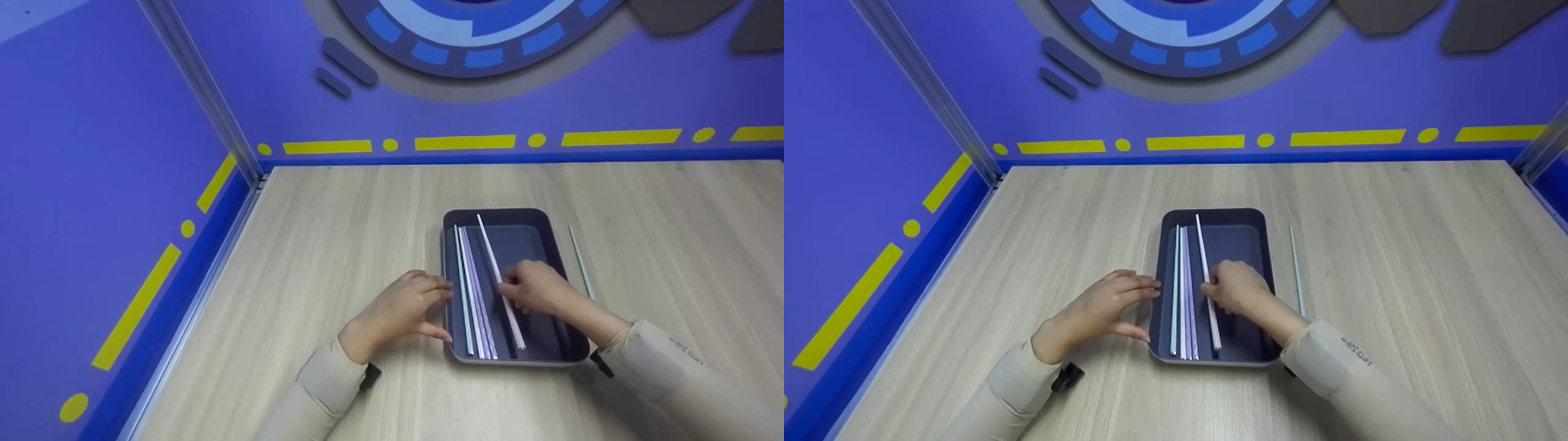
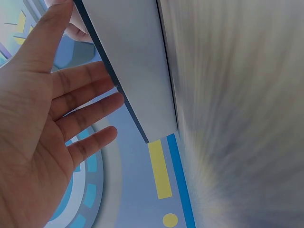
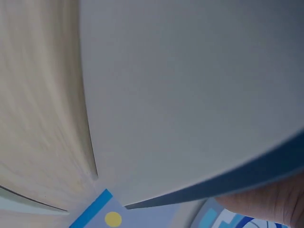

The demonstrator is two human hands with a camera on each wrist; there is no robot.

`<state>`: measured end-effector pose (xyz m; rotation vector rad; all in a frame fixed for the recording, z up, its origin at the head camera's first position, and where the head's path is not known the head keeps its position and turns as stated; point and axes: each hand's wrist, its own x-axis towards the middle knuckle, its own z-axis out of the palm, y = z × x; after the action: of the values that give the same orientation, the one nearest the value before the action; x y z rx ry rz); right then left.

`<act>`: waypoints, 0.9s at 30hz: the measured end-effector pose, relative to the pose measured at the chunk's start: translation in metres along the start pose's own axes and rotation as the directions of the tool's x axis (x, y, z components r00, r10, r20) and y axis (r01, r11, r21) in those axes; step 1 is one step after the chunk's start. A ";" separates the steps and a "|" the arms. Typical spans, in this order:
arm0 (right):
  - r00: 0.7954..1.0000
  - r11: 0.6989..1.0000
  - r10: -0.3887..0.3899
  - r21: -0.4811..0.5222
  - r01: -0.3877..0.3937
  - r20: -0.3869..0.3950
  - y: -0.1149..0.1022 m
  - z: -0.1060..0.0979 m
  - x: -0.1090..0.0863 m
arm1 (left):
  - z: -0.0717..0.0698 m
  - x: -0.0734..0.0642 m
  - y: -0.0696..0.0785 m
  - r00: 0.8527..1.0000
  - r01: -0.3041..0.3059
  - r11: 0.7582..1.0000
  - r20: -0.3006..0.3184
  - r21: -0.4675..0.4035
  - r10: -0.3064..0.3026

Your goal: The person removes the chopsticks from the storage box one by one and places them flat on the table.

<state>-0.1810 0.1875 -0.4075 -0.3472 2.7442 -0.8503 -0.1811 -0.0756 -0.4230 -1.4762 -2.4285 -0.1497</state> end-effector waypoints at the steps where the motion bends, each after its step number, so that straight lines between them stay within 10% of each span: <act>1: 1.000 1.000 -0.001 0.001 0.001 -0.001 0.000 -0.001 0.000 | 0.000 0.000 0.000 1.000 0.000 1.000 -0.003 0.000 0.000; 27: 1.000 0.993 -0.028 0.117 0.027 0.007 0.016 -0.018 -0.014 | -0.001 0.000 0.002 1.000 0.017 1.000 0.024 -0.005 -0.016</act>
<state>-0.1762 0.2136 -0.3996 -0.3652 2.6725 -1.0082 -0.1791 -0.0753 -0.4220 -1.4685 -2.4614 -0.1425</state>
